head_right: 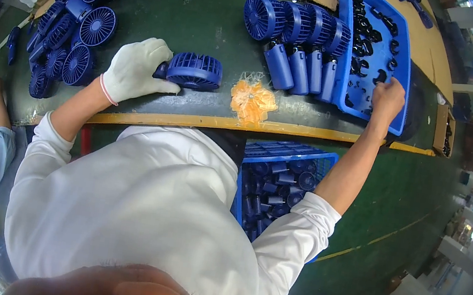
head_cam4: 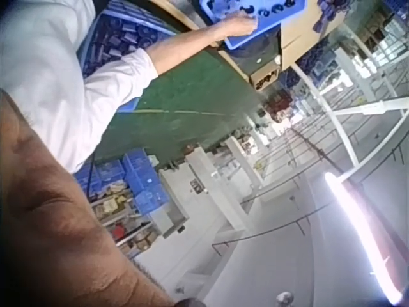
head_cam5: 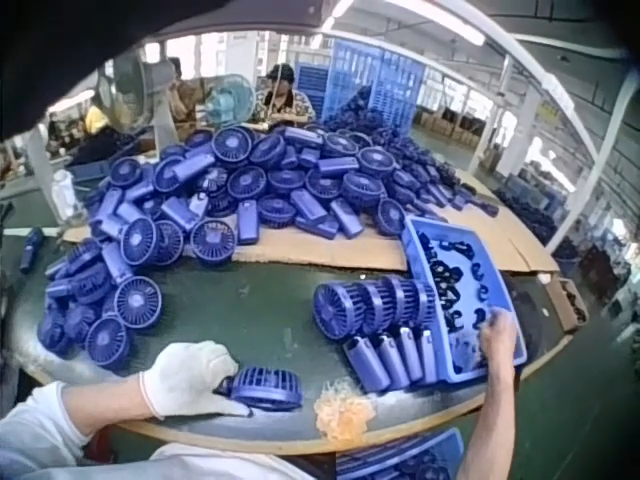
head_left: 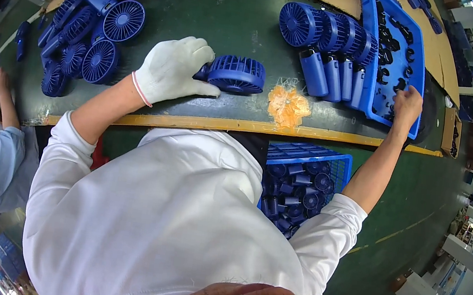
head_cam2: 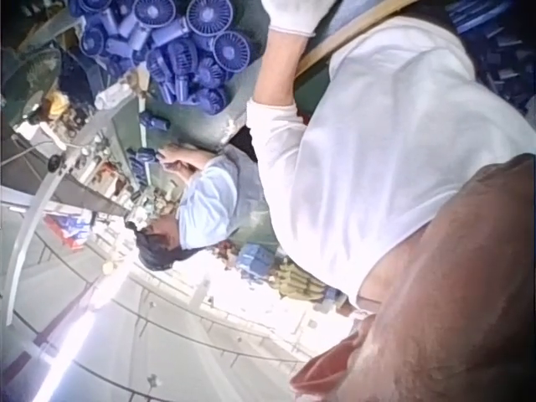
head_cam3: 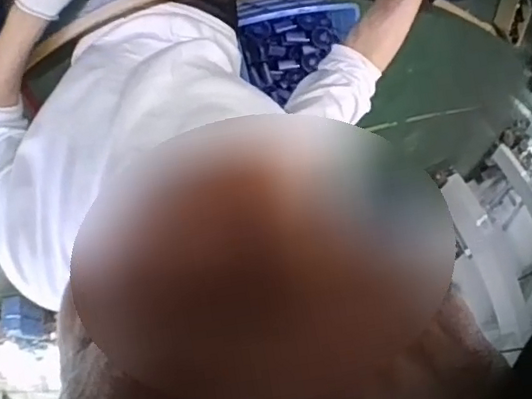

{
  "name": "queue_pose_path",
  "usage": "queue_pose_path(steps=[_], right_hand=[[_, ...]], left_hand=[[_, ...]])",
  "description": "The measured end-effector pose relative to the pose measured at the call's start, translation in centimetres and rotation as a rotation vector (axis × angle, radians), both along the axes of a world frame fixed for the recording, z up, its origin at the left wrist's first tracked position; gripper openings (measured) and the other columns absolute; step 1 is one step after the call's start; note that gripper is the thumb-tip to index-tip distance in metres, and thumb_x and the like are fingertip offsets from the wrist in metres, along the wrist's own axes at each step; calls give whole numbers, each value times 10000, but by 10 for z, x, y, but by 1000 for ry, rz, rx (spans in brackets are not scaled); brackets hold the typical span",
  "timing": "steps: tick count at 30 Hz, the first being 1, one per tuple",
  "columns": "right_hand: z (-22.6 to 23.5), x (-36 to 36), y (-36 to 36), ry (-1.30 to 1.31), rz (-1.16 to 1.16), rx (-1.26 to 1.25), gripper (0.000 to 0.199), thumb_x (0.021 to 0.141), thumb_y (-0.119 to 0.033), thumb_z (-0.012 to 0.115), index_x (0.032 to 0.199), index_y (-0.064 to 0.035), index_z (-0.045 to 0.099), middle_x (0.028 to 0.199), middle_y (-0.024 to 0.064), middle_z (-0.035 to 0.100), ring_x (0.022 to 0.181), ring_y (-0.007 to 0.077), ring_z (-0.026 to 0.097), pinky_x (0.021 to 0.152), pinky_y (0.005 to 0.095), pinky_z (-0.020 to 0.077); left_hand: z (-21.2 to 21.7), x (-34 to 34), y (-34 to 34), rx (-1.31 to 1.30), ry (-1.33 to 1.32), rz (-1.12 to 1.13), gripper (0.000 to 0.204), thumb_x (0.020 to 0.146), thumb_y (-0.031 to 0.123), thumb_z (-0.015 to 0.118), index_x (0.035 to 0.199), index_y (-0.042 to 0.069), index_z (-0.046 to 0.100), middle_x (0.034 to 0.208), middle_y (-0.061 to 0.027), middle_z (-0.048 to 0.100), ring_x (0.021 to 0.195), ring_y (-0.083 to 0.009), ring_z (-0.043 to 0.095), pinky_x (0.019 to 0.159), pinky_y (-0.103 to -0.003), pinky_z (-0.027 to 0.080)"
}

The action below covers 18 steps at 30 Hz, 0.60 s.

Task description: The person assembles portable fans by hand, picking up a fan body and a black clip, fitting the clip onto the fan, and placing the assembled unit into a blue crate. They repeat this process, occasionally moving fans on the table to reach others.

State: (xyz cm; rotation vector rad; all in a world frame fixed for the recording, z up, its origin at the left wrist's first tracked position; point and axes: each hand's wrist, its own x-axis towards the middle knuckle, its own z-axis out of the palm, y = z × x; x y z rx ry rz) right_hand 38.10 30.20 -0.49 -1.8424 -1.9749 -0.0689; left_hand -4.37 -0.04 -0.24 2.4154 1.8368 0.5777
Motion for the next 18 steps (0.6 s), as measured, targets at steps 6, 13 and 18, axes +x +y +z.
queue_pose_path(steps=[6,13,18], right_hand=[[24,-37,-59,929,228,-58,240,832,57,593,1064,95,644,784,92,604,681,190,679,489,241,470],[7,-161,-181,799,548,-21,252,689,-23,594,925,-1,679,770,150,627,691,257,612,639,358,494],[0,-212,-220,974,781,118,203,710,47,554,895,36,638,825,173,600,695,319,591,594,371,472]], left_hand=[[-3,5,-10,-19,-24,124,480,668,412,792,918,34,633,877,-105,615,809,-282,620,674,-371,511],[1,11,-11,-20,187,189,452,722,514,719,772,75,624,744,-117,606,683,-324,610,565,-421,470],[-29,-21,-15,-207,-764,446,321,943,238,546,727,5,594,622,-80,581,537,-199,548,556,-352,447]])
